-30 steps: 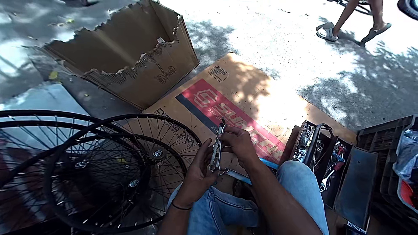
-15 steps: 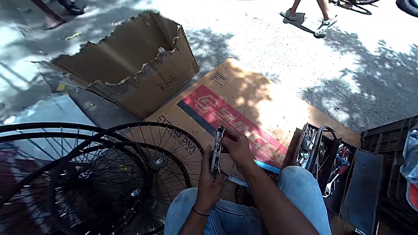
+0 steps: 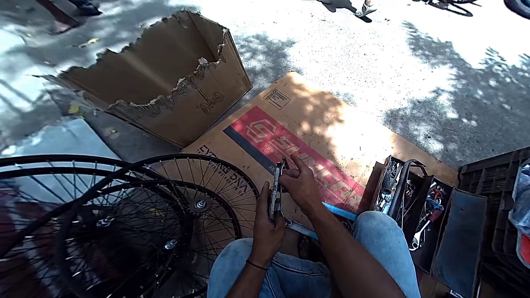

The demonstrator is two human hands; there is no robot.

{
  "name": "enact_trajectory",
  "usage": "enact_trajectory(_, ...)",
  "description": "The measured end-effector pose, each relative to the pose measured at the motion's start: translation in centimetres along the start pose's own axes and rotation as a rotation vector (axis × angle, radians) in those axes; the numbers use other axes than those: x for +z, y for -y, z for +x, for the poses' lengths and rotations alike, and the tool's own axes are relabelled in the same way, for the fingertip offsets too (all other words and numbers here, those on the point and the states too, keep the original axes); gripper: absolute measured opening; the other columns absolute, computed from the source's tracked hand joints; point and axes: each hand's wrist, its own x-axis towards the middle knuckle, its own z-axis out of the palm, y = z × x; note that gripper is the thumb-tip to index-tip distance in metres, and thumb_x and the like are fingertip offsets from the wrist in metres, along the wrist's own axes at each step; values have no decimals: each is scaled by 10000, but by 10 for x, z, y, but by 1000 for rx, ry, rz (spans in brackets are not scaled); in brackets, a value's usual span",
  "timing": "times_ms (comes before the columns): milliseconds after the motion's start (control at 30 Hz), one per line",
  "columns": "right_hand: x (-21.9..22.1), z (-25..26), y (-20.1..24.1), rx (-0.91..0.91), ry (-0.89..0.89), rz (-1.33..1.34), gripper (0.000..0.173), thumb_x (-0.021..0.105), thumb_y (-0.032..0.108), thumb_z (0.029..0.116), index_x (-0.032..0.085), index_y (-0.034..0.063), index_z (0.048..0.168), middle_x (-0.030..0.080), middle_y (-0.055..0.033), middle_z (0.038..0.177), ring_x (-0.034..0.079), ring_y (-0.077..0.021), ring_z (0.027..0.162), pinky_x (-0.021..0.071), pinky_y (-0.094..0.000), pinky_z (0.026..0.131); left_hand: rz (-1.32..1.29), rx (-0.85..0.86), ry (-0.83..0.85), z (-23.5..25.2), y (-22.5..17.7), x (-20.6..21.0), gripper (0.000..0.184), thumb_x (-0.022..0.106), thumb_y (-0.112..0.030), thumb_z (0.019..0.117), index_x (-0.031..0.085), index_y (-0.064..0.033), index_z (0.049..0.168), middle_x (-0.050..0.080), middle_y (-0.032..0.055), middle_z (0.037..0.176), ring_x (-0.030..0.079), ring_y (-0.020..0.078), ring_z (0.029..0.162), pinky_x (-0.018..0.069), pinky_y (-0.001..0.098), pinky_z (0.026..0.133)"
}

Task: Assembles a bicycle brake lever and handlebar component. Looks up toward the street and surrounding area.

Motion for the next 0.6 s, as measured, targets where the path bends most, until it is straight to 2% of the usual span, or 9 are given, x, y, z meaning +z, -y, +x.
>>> enact_trajectory(33, 0, 2, 1, 17, 10, 14, 804, 715, 135, 884, 344, 106, 1597, 745, -127, 969, 719, -221, 769, 615, -434, 706, -3, 1, -2, 0, 1, 0, 858, 574, -37, 844, 257, -146, 1633, 526, 90, 1469, 595, 124, 1213, 545, 283, 955)
enact_trajectory(100, 1, 7, 2, 54, 30, 58, 733, 713, 126, 867, 432, 52, 1539, 757, -146, 1002, 739, -234, 818, 626, -438, 747, -11, -11, -1, 1, 4, -1, 864, 583, -34, 849, 249, -162, 1636, 522, 80, 1467, 596, 127, 1202, 551, 292, 947)
enact_trajectory(167, 0, 10, 3, 68, 66, 74, 638, 700, 125, 892, 499, 42, 1491, 754, -154, 1033, 736, -237, 839, 621, -435, 753, -12, -33, 10, 2, 3, -1, 858, 582, -34, 841, 281, -183, 1630, 488, 76, 1510, 593, 136, 1205, 553, 309, 939)
enact_trajectory(267, -4, 13, 1, 65, 98, 44, 601, 658, 146, 911, 510, 68, 1488, 743, -154, 1024, 726, -237, 828, 616, -441, 749, -5, -78, 25, 5, -2, 2, 846, 577, -25, 829, 330, -211, 1616, 472, 77, 1480, 607, 160, 1106, 568, 335, 829)
enact_trajectory(367, -7, 15, -2, 41, 100, 38, 609, 651, 153, 917, 501, 101, 1505, 738, -154, 1009, 726, -248, 821, 622, -453, 745, -15, -105, 29, 8, -5, 4, 846, 577, -14, 836, 323, -218, 1617, 474, 70, 1498, 617, 158, 1096, 571, 336, 817)
enact_trajectory(433, -9, 13, -3, 15, 129, 20, 606, 640, 152, 947, 465, 162, 1526, 721, -149, 965, 696, -243, 775, 596, -448, 708, -66, -133, 24, 8, -7, 4, 861, 579, 12, 810, 345, -211, 1608, 503, 55, 1475, 621, 146, 1086, 566, 309, 804)
enact_trajectory(500, -11, 13, -4, -9, 182, 15, 604, 615, 139, 974, 439, 187, 1550, 719, -145, 987, 702, -246, 790, 608, -458, 711, -134, -158, 29, 9, -7, 2, 875, 574, 32, 779, 361, -194, 1598, 541, 31, 1464, 619, 133, 1163, 569, 297, 878)
enact_trajectory(600, -15, 16, -7, -4, 221, 56, 577, 605, 150, 1003, 437, 168, 1554, 717, -158, 1044, 710, -253, 840, 609, -457, 749, -201, -152, 26, 10, -5, 3, 867, 555, 28, 789, 336, -166, 1605, 595, 38, 1407, 619, 138, 1194, 565, 297, 923)
